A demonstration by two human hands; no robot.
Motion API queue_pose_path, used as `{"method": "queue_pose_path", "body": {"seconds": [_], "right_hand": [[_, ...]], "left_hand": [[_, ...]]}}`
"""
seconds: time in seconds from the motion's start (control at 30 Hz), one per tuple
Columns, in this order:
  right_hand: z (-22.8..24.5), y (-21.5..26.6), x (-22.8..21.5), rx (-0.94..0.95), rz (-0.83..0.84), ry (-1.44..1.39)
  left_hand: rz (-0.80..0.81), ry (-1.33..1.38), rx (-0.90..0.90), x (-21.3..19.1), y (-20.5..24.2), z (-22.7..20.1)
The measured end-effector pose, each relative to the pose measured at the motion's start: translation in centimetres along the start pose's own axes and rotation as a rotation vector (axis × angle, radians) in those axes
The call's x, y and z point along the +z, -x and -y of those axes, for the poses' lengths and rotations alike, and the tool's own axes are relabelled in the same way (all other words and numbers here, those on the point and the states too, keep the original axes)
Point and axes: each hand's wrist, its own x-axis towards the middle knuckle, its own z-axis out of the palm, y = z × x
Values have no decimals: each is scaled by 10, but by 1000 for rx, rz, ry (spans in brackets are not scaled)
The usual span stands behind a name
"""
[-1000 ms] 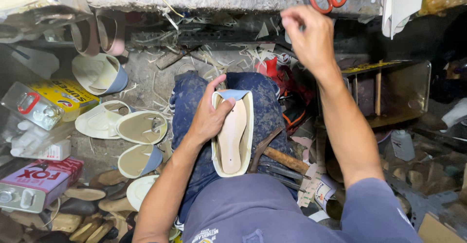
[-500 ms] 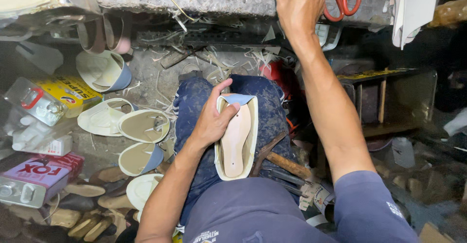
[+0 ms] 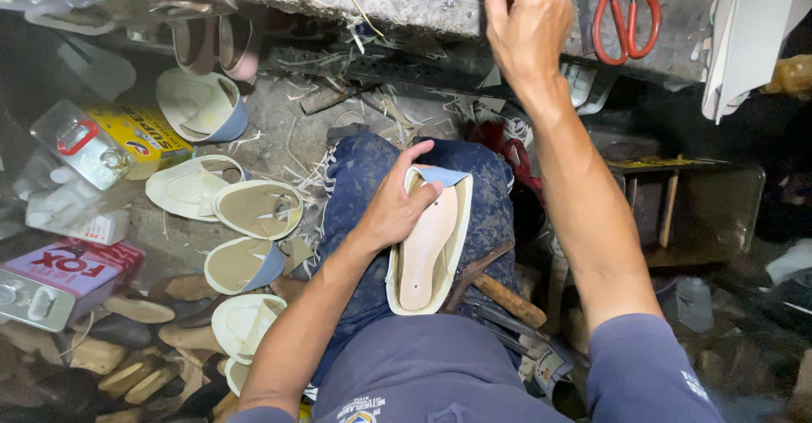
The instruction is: The person assembles a shoe by inserting a lining into a blue upper, stretching the material over a wooden shoe last, and using pincer pliers and a hammer to secure the edges to the base.
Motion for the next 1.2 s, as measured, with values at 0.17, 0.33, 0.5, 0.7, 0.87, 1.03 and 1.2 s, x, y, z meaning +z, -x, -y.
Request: {"method": "queue_pose_path", "body": {"seconds": [0.17,0.33,0.5,0.7,0.87,1.03,1.2], "right_hand": [[6,-19,33,-29,61,2],[19,0,-37,-55,112,-178],[-102,47,-61,77,34,-12],[-258,83,-46,328,-34,253],[-237,69,-58,370,53,160],[-181,58,-80,321,212,99],[-162,68,-77,115,189,84]], "left_hand": [[-29,58,-41,-2,2,-7],[-30,100,-86,-11,7,-19],[-9,96,-140,-11,9,-23],[11,87,-137,1,3,-21],[23,87,-64,7,-1,-18],[32,169,-171,10,-5,-21],[49,206,-151,13,-5,-23]]}}
